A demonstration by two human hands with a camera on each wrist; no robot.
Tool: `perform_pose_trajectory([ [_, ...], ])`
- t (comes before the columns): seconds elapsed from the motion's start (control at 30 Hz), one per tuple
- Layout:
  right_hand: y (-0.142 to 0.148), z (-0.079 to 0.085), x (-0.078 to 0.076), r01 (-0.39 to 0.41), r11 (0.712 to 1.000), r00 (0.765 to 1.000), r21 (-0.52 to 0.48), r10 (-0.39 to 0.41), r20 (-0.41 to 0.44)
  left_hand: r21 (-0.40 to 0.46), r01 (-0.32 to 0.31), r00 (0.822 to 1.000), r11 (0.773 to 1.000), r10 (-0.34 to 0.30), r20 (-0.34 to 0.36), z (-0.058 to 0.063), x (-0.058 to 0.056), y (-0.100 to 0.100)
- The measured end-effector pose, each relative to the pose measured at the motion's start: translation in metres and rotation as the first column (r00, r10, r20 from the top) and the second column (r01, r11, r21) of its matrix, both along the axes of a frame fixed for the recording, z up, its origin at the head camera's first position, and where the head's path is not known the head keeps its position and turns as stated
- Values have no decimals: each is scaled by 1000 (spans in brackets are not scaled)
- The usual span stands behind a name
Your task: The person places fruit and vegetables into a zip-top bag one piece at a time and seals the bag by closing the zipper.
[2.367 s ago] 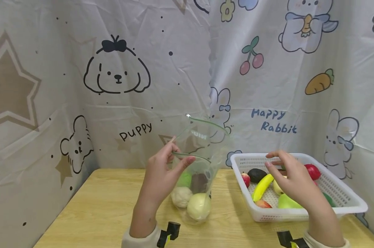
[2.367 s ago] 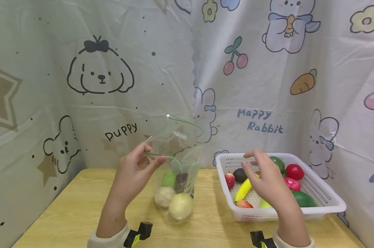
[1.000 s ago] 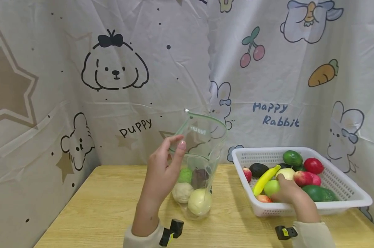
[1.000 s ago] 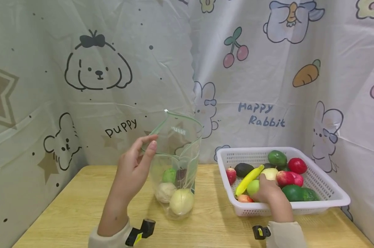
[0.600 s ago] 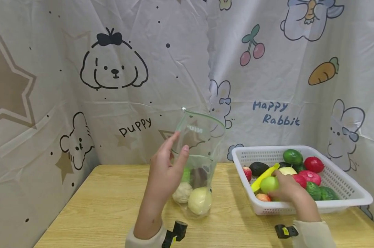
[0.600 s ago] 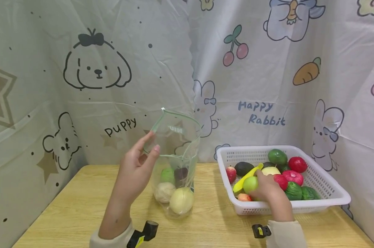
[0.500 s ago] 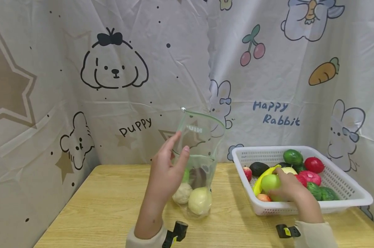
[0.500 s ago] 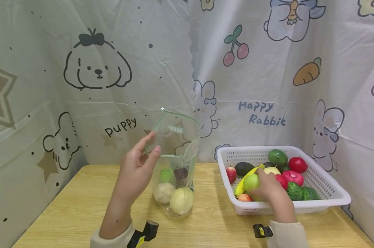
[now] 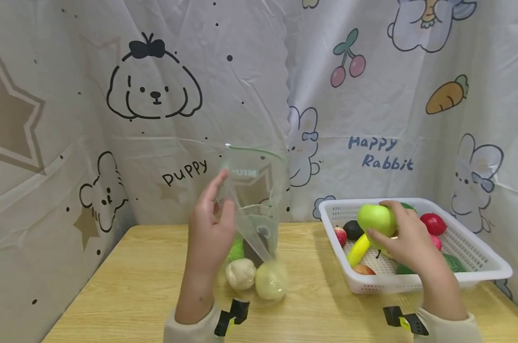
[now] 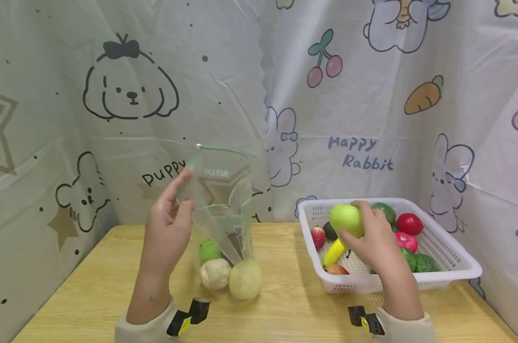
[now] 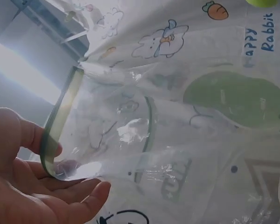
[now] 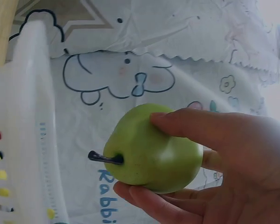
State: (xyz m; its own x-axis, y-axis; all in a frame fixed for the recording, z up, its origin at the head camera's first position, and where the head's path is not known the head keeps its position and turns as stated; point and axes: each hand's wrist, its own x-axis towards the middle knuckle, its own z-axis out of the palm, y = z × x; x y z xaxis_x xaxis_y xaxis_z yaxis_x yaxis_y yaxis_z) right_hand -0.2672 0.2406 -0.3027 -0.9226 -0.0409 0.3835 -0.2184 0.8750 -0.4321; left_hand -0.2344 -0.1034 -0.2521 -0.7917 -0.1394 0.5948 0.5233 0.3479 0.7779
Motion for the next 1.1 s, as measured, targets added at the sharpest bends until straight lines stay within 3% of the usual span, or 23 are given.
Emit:
perform_pose_trajectory([
  [0.17,-3,9,7,-2,1000,998,-28,0,-67,49,-9,999,999,11,-33,1,-2,-8],
  [0.33,-4,13,10,-6,999,995,-44,2,-101,74,78,991,994,-69,-119,2,-2,-8],
  [0.43,-5,14,12,-1,998,995,-55,-5,-98,92,178,973,980,-162,-167,2,-1,-3],
  [0.57,-6,15,13,5,998,996,-67,-11,-91,96,321,929,942,-293,-228,3,0,5],
  [0.67,-6,15,13,6,998,995,-69,-13,-99,87,372,906,924,-342,-249,3,1,10],
  [0.9,-8,19,16,1,996,991,-87,-13,-131,-12,250,967,968,-250,-52,1,2,18],
  [1.0,-11,22,19,3,994,987,-105,-20,-161,-67,242,968,968,-245,-43,0,4,24],
  [1.1,-18,29,23,16,993,974,-117,-42,-221,-103,274,957,956,-282,-73,0,7,29],
])
